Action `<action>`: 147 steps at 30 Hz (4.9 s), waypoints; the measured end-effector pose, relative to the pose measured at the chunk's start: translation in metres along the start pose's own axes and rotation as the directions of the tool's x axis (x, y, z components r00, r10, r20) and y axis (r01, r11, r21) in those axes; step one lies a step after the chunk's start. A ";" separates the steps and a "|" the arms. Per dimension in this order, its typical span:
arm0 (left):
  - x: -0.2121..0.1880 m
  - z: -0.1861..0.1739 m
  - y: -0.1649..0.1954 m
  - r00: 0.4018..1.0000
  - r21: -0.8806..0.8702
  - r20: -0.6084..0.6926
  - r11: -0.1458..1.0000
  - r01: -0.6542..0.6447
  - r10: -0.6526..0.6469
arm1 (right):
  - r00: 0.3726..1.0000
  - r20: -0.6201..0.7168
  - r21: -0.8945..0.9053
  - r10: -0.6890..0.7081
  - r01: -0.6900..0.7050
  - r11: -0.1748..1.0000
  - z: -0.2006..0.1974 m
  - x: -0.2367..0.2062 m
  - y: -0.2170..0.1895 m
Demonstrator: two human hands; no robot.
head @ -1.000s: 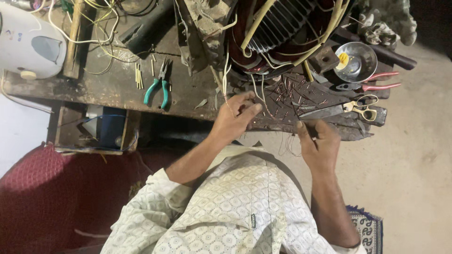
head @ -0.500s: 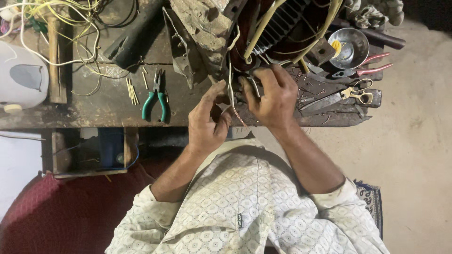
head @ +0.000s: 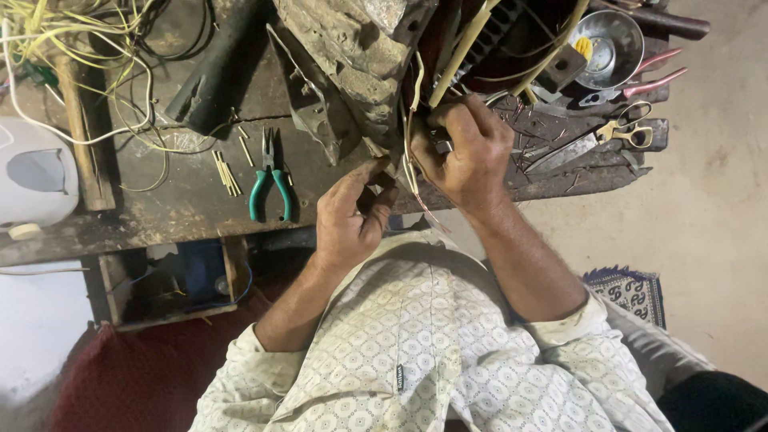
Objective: The person repairs an electrical motor by stripping wire insulation, twisting copper strands, and connecting wires to the motor's internal components. They use pliers and scissors to cut and strip wires, and a small container to apply a substance to the connections.
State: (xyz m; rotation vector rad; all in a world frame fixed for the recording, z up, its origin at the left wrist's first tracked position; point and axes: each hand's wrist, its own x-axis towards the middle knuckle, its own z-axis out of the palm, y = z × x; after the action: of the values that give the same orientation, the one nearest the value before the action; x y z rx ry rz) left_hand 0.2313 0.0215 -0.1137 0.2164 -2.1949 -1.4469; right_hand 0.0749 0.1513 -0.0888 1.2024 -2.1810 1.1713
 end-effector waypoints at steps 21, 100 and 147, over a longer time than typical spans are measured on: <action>0.022 -0.010 0.054 0.977 -0.030 -0.198 0.996 -0.085 0.077 | 0.978 -0.039 0.277 -0.203 0.206 0.938 -0.068 0.068 -0.020; 0.145 0.034 0.112 0.966 -0.058 0.252 0.995 0.079 -0.062 | 0.816 0.001 -0.463 -0.577 0.512 0.723 -0.125 0.061 0.012; 0.143 0.033 0.114 0.971 -0.105 0.236 0.993 0.055 -0.029 | 0.944 -0.060 -0.159 -0.325 0.313 0.937 -0.123 0.030 0.028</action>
State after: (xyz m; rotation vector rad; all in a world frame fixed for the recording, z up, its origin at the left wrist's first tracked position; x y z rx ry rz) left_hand 0.1078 0.0404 0.0235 0.0557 -2.2960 -1.6884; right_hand 0.0279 0.2447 -0.0116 1.3526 -1.8828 0.8928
